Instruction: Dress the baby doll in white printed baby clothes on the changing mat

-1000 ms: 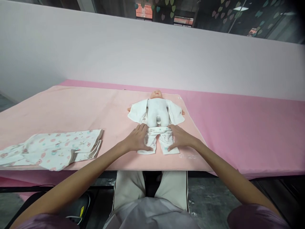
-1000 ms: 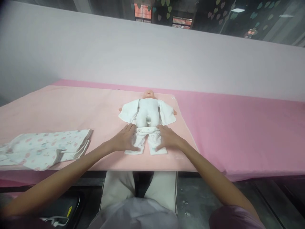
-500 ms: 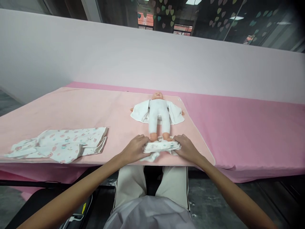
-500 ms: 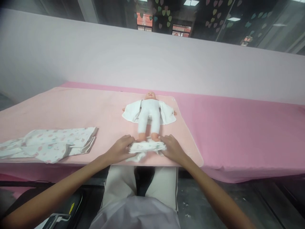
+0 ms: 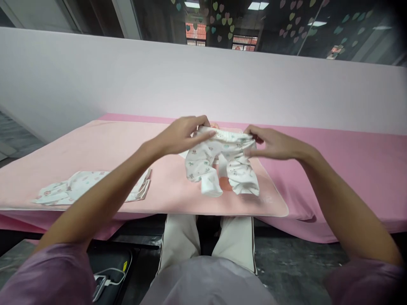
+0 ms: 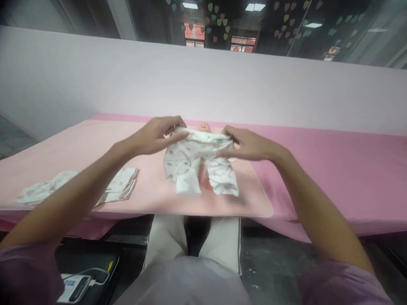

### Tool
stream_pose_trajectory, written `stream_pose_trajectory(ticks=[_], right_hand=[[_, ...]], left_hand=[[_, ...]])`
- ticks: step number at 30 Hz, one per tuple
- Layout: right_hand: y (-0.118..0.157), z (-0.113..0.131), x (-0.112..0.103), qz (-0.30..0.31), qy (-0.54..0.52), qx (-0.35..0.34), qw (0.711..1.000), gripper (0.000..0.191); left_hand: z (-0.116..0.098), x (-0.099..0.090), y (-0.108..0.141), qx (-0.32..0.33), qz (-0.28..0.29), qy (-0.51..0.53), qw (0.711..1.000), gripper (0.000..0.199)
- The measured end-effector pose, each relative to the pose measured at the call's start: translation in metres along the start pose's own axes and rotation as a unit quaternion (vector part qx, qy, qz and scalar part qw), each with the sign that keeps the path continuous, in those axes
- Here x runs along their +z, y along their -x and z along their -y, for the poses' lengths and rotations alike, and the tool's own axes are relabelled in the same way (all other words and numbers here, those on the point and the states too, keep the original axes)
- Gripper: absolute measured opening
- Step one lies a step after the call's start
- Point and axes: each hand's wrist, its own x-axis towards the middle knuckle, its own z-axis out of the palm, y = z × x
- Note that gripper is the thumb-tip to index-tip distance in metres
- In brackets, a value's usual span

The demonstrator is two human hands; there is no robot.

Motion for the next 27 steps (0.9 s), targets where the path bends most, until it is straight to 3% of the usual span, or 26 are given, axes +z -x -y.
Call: stream_pose_trajectory(ticks=[6,11,17,20,22,25,27], right_hand=[[-0.034,-0.004,-0.032,-0.118,0.137,-0.056,0.982,0.05],[-0.042,-0.01,-0.039,-0.191,0.234,-0.054,0.952,0.038],[-0.052,0.002,-0.051,-0.198,0.268,-0.047,0.942,0.037],[-0.057,0.015,-0.055,-0.235,0.208,-0.016,0.949,0.035],[-0.062,0.023,-0.052,-0.278,0.133,-0.005,0.951,0.034],[-0.075,0.04,-0.036,-0.337,0.025,-0.056,0.939,0.036],[-0.083,0.052,-0.024,-0.339,-0.014,-0.103,0.935,0.043]], left_hand=[[0.016,-0.029,-0.042,0.088,0.001,-0.154,0.984,0.036],[0.024,-0.045,-0.056,0.077,-0.035,-0.221,0.972,0.039],[0.04,-0.05,-0.082,0.087,0.002,-0.242,0.966,0.049],[0.028,-0.052,-0.093,0.106,0.032,-0.222,0.969,0.061],[0.01,-0.05,-0.098,0.078,0.034,-0.171,0.982,0.065],[-0.025,-0.044,-0.101,0.011,0.04,-0.039,0.998,0.07],[-0.044,-0.04,-0.102,-0.007,0.064,0.054,0.996,0.081]])
